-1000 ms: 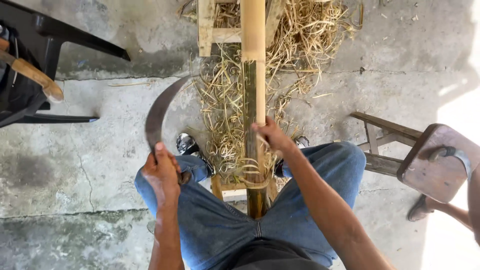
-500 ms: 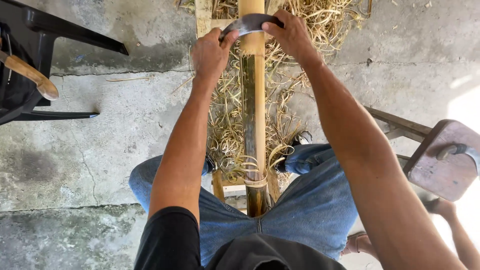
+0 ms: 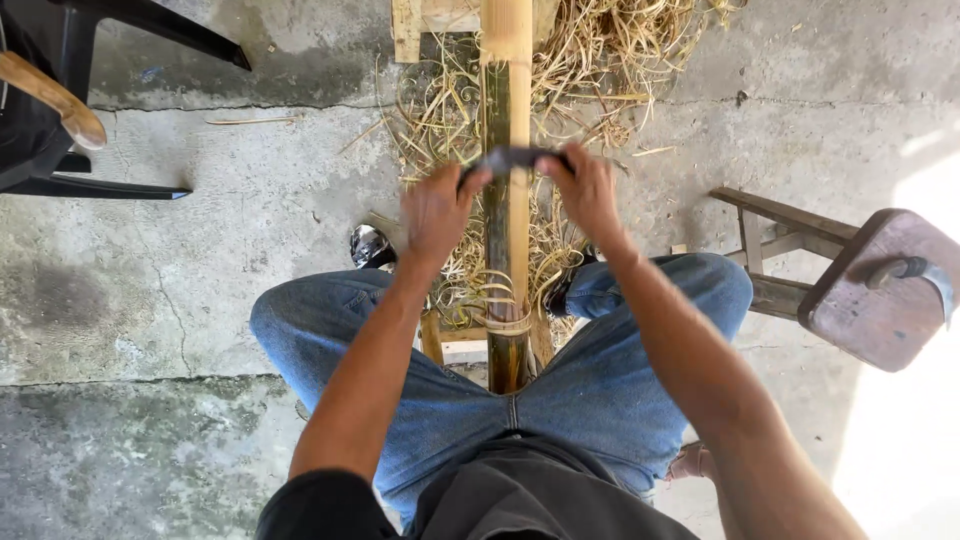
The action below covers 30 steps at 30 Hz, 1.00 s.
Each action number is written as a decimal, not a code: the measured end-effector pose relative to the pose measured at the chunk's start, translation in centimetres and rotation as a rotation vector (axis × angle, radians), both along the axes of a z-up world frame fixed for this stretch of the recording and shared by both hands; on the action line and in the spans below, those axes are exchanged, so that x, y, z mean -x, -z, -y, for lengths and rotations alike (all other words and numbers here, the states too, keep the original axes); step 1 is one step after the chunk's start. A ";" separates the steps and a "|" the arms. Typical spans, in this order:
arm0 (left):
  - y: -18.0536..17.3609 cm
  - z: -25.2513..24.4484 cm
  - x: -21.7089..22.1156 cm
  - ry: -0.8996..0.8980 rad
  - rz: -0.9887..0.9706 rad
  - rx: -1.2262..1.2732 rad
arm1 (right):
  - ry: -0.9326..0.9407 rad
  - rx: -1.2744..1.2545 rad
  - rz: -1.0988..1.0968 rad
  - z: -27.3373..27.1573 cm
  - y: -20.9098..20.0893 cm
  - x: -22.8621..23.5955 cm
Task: The recorder uses a sickle-like tool to shave the outer bark and smooth the surface of a long bamboo pole held between their legs and supported by a wooden stand.
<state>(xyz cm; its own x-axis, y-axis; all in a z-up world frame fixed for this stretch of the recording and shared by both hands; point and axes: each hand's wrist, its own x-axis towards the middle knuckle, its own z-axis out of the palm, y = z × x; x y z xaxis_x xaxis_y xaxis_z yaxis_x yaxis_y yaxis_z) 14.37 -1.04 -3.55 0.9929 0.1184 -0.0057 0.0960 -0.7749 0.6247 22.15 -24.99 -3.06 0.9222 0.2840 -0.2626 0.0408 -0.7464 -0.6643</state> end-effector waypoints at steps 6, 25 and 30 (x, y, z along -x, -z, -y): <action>-3.8 1.0 15.0 0.159 -0.015 0.090 | -0.257 -0.215 -0.167 7.2 0.6 20.4; 3.0 -2.7 -13.4 -0.104 0.125 -0.130 | -0.038 -0.032 0.258 -2.6 0.9 -12.5; 1.9 -2.8 -12.9 -0.090 -0.045 0.053 | -0.170 -0.011 0.525 -0.5 6.2 -13.4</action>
<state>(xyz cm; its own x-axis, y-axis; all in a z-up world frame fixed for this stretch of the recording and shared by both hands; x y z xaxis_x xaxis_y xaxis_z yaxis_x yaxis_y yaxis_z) 27.28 1.81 -5.48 0.9769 0.2051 -0.0591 0.1927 -0.7282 0.6578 35.60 -24.50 -9.23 0.8695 0.4401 0.2243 0.4879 -0.6940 -0.5295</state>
